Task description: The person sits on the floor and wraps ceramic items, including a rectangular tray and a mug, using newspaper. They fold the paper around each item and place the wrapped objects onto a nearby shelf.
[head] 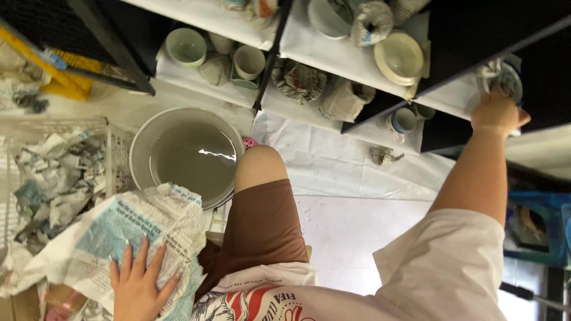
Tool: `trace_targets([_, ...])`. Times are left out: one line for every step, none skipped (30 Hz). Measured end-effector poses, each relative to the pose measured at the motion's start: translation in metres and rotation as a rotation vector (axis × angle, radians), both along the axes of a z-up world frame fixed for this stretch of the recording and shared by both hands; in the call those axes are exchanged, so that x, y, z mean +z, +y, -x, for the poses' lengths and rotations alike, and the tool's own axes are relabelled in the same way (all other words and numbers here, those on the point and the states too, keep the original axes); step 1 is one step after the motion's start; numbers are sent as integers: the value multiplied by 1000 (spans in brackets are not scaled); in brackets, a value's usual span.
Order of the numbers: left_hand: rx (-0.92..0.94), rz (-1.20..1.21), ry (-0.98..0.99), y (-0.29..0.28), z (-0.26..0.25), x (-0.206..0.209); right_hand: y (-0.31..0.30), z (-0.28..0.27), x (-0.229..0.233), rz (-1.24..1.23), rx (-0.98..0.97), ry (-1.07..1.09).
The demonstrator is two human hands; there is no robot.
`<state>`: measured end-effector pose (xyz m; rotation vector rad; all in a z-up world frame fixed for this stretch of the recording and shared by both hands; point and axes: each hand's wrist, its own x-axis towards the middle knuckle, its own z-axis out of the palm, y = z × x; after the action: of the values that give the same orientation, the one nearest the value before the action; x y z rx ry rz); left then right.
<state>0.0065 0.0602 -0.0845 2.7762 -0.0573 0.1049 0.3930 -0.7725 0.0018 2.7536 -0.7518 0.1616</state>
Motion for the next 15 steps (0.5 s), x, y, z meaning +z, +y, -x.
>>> trace_targets([4, 16, -2, -1, -1, 6, -3, 2, -2, 55, -67, 123])
trace_targets([5, 16, 15, -2, -4, 10, -7, 2, -2, 160, -51, 125])
trace_targets([5, 15, 34, -2, -5, 14, -9, 7, -4, 264, -36, 127])
trace_targets([4, 14, 53, -1, -4, 19, -10, 13, -8, 368, -21, 127])
trace_targets([9, 13, 61, -4, -5, 21, -12, 10, -8, 416, -20, 118])
trace_targets([15, 12, 70, -7, -7, 22, -14, 8, -7, 463, -18, 110])
trace_targets([14, 8, 85, -6, -6, 26, -14, 12, -10, 508, -21, 108])
trace_targets([12, 11, 78, -7, -8, 27, -15, 13, -12, 454, -43, 57])
trace_targets([4, 12, 77, -6, -7, 29, -16, 22, -15, 400, -66, 29])
trace_targets([-4, 13, 77, -6, -7, 29, -13, 33, -23, 357, -74, 2])
trace_targets([-11, 8, 70, -6, -6, 29, -12, 40, -25, 314, -87, -17])
trace_targets([-19, 3, 63, -6, -5, 28, -9, 48, -28, 282, -91, -36])
trace_targets([-24, -2, 51, -6, -5, 27, -4, 55, -28, 249, -87, -67])
trace_targets([-36, -21, 76, -4, -4, 27, 3, 59, -28, 223, -80, -91])
trace_targets([-43, -37, 97, -4, -4, 27, 10, 60, -24, 200, -68, -123])
